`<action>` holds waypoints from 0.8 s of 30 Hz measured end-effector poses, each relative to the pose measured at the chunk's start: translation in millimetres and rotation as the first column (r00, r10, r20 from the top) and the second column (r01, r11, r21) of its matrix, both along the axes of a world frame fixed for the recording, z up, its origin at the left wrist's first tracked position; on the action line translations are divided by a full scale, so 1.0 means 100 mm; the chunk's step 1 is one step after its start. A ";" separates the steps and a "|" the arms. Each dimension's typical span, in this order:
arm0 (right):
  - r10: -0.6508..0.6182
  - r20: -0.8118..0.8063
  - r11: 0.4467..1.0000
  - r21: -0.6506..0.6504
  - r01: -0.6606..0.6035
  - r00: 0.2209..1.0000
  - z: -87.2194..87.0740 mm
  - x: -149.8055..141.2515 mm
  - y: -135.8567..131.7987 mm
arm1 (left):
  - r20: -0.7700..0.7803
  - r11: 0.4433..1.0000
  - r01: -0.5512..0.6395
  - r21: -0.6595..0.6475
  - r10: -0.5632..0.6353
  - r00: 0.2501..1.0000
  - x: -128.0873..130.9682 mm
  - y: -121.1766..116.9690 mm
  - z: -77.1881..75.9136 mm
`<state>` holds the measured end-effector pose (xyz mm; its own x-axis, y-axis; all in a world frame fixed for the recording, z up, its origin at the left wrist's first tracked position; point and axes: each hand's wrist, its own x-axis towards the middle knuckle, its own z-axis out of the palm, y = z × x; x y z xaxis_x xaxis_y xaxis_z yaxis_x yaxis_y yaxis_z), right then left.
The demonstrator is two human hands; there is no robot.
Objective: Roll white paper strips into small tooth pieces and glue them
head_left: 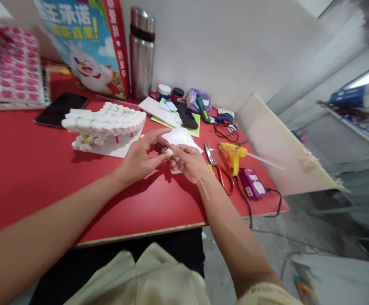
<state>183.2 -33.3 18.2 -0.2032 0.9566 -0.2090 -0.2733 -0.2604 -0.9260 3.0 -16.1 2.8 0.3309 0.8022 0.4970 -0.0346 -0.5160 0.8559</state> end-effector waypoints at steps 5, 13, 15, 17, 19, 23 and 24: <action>0.020 0.023 1.000 0.000 -0.020 1.000 -0.01 0.05 0.02 | -0.040 1.000 -0.003 0.000 0.003 0.999 0.00 0.00 -0.02; 0.016 0.028 1.000 0.014 -0.017 0.999 -0.04 0.03 0.03 | -0.038 0.999 0.000 -0.052 -0.002 0.999 0.01 0.02 -0.04; 0.014 0.030 1.000 0.011 -0.015 0.999 -0.04 0.03 0.04 | -0.033 0.998 0.001 -0.063 -0.003 0.999 0.01 0.02 -0.05; 0.014 0.035 1.000 0.009 -0.015 0.999 -0.03 0.03 0.04 | -0.029 0.998 0.005 -0.066 -0.007 1.000 0.01 0.02 -0.05; 0.018 0.041 1.000 0.006 -0.018 0.999 -0.02 0.03 0.04 | -0.022 0.998 0.014 -0.068 -0.016 1.000 0.01 0.03 -0.05; 0.015 0.048 1.000 -0.010 -0.015 0.999 -0.01 0.02 0.02 | -0.010 0.997 0.021 -0.079 -0.022 1.000 0.01 0.04 -0.07; 0.034 0.057 0.999 -0.016 -0.033 0.998 -0.01 0.02 0.01 | -0.002 0.996 0.017 -0.088 -0.017 1.000 0.01 0.05 -0.07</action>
